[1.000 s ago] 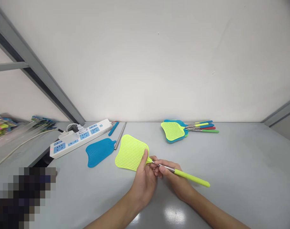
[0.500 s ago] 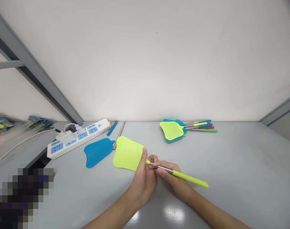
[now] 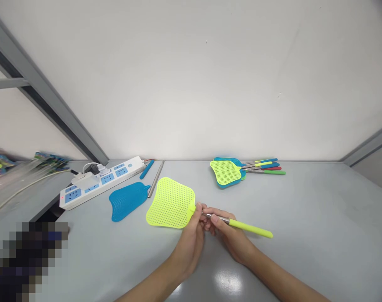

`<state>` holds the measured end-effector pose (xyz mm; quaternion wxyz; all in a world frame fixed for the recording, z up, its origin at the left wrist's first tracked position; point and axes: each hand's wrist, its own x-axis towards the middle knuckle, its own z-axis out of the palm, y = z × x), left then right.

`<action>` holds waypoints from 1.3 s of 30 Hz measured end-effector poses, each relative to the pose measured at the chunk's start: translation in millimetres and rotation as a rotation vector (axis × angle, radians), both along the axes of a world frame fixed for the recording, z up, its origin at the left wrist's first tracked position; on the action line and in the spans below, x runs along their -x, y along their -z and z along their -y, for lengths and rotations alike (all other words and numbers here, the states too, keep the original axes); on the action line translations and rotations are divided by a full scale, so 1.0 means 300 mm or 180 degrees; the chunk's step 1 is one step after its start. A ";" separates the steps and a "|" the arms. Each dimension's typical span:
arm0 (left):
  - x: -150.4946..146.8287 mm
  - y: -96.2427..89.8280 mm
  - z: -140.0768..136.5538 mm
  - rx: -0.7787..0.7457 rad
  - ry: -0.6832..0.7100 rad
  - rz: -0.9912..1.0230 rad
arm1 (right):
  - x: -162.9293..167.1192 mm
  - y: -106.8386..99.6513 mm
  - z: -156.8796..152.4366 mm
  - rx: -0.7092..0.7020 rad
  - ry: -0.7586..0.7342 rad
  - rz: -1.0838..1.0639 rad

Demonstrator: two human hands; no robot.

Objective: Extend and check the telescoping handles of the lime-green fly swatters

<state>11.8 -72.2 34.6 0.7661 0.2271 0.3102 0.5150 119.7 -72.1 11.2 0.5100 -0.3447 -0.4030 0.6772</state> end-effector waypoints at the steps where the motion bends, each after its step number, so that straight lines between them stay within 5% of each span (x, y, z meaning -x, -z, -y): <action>1: -0.001 0.001 0.000 -0.0027 0.0002 -0.0012 | 0.000 -0.001 0.000 0.0009 0.0001 0.0014; 16: 0.034 -0.056 -0.033 0.0893 0.0581 0.0583 | -0.009 -0.025 0.009 -0.0608 -0.0259 0.0983; 24: 0.030 -0.034 -0.023 0.0646 0.0487 0.0410 | -0.011 -0.013 0.000 -0.0517 -0.0309 0.0785; 34: -0.007 0.048 -0.014 -0.0292 -0.0164 -0.0825 | -0.002 -0.023 -0.002 0.0275 -0.0129 -0.0247; 39: -0.015 0.060 -0.016 -0.0335 -0.0237 -0.0603 | -0.005 -0.032 0.000 0.0469 -0.0124 -0.0530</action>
